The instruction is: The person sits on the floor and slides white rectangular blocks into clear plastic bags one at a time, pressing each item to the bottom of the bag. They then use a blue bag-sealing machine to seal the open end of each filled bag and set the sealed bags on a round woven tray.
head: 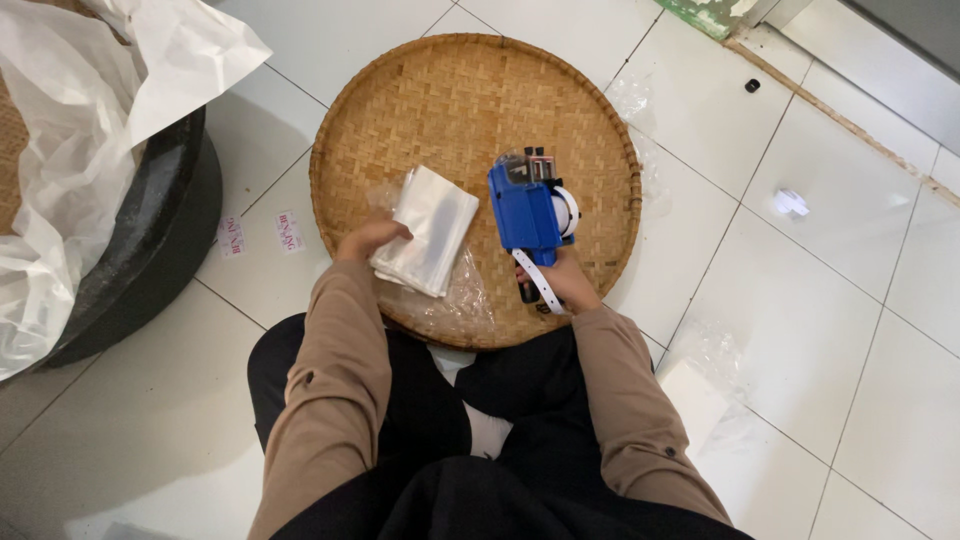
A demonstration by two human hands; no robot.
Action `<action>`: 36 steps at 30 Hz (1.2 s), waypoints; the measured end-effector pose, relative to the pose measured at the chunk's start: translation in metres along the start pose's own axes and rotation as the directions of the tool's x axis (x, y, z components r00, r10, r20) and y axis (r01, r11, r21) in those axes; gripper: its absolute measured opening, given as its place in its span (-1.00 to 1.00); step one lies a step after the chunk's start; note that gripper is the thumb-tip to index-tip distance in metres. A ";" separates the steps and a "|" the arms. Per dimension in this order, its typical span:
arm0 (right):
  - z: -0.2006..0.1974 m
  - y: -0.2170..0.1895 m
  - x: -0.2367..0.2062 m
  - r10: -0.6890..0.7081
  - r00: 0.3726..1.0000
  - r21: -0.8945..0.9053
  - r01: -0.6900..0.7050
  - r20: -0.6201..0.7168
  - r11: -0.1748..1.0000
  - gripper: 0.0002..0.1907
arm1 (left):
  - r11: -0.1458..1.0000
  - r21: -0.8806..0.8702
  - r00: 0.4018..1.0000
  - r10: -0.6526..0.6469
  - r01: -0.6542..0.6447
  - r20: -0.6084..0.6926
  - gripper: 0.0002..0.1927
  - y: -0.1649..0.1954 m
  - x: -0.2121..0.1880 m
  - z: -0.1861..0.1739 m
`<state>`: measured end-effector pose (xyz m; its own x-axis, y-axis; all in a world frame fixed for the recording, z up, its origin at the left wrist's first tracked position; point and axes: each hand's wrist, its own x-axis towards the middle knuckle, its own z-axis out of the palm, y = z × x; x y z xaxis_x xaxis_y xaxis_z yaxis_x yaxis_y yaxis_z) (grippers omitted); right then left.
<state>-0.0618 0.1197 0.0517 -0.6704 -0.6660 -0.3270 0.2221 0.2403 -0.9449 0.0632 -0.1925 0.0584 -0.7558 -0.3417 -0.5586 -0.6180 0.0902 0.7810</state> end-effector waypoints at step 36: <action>0.023 0.039 0.002 -0.211 0.977 -0.478 0.193 0.016 0.857 -0.57 | 0.802 0.585 0.846 0.391 -0.120 -0.362 -0.32 -0.018 0.000 0.030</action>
<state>-0.0378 0.1118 0.0140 -0.6909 -0.7129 -0.1201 -0.2777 0.4151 -0.8663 0.0682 -0.1659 0.0361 -0.8029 -0.5924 -0.0665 -0.5314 0.6608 0.5301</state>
